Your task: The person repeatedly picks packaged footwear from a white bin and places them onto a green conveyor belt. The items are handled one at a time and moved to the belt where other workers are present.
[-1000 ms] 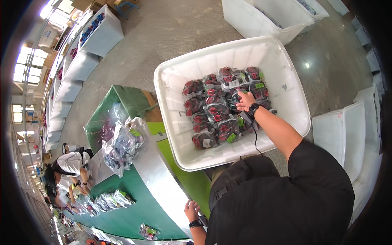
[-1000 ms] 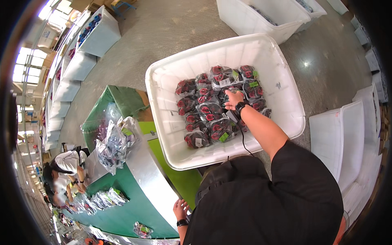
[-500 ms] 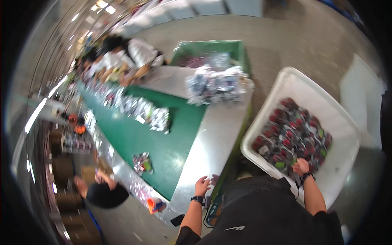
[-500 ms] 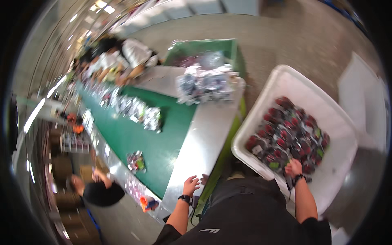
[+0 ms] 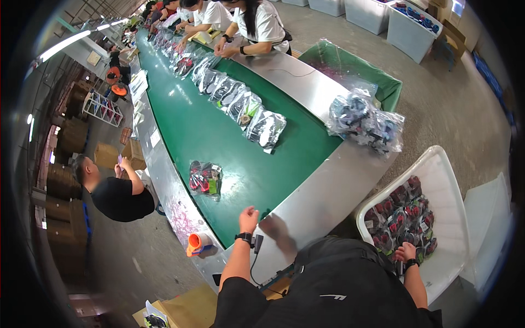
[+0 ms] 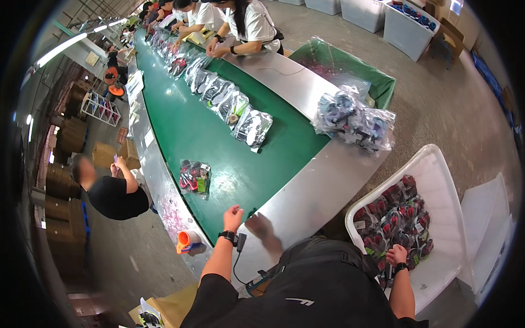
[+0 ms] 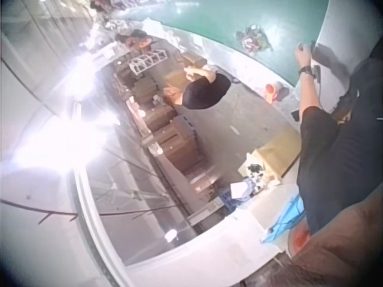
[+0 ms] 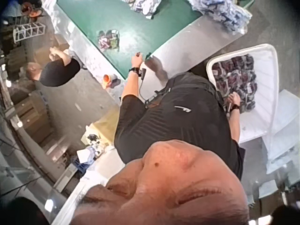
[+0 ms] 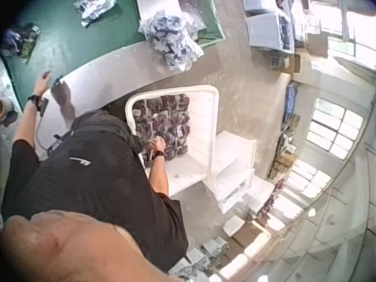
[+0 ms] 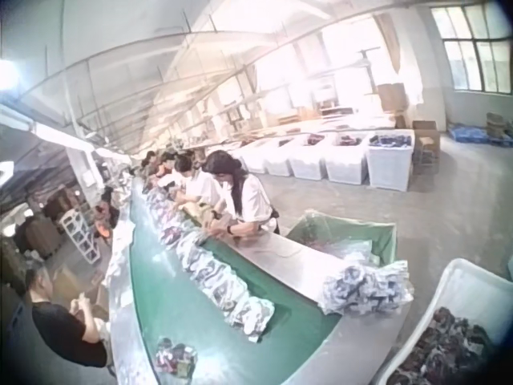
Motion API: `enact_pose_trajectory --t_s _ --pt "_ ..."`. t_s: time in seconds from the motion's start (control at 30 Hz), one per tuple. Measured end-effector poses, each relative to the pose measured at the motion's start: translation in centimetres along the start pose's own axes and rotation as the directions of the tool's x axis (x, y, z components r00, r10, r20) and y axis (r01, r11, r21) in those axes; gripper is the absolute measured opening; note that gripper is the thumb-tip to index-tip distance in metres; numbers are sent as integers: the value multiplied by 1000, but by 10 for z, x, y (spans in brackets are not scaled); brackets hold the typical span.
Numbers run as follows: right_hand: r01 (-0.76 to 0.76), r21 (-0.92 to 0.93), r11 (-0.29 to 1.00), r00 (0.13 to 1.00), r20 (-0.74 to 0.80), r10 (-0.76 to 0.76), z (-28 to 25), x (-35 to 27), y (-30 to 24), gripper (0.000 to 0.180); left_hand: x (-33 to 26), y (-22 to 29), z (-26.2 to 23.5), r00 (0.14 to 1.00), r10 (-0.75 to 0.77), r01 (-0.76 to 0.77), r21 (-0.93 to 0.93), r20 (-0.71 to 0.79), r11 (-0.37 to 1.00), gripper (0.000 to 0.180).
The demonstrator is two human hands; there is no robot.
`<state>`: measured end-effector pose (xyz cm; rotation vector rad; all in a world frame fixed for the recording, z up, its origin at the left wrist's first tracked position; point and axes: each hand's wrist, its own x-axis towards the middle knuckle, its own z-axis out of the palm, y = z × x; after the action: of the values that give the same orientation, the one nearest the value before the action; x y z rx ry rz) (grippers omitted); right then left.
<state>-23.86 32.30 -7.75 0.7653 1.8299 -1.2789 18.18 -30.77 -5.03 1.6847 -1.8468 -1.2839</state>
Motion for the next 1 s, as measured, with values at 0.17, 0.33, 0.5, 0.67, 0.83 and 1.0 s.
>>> enact_pose_trajectory --t_s 0.17,0.33,0.5,0.67,0.83,1.0 --pt "60 18 998 993 101 -61 52 -37 -35 34 65 -8 -66 945 71 -2 211 -318 977 42" --pt "143 -208 968 984 132 -117 94 -85 -60 37 130 -10 -137 819 182 82 425 -544 901 48" --pt "137 -292 947 990 78 -119 122 -112 -81 37 190 -24 -199 842 84 229 495 -533 838 65" --pt "177 -398 900 982 131 -135 147 -127 -89 37 231 -58 -209 893 -234 302 128 -384 944 82" --pt "213 -467 858 974 170 -149 173 -135 -96 36 220 -60 -182 867 -447 431 -119 -221 894 99" --pt "238 -519 821 967 208 -149 187 -143 -102 37 204 -21 -130 924 -343 230 -472 -169 851 54"
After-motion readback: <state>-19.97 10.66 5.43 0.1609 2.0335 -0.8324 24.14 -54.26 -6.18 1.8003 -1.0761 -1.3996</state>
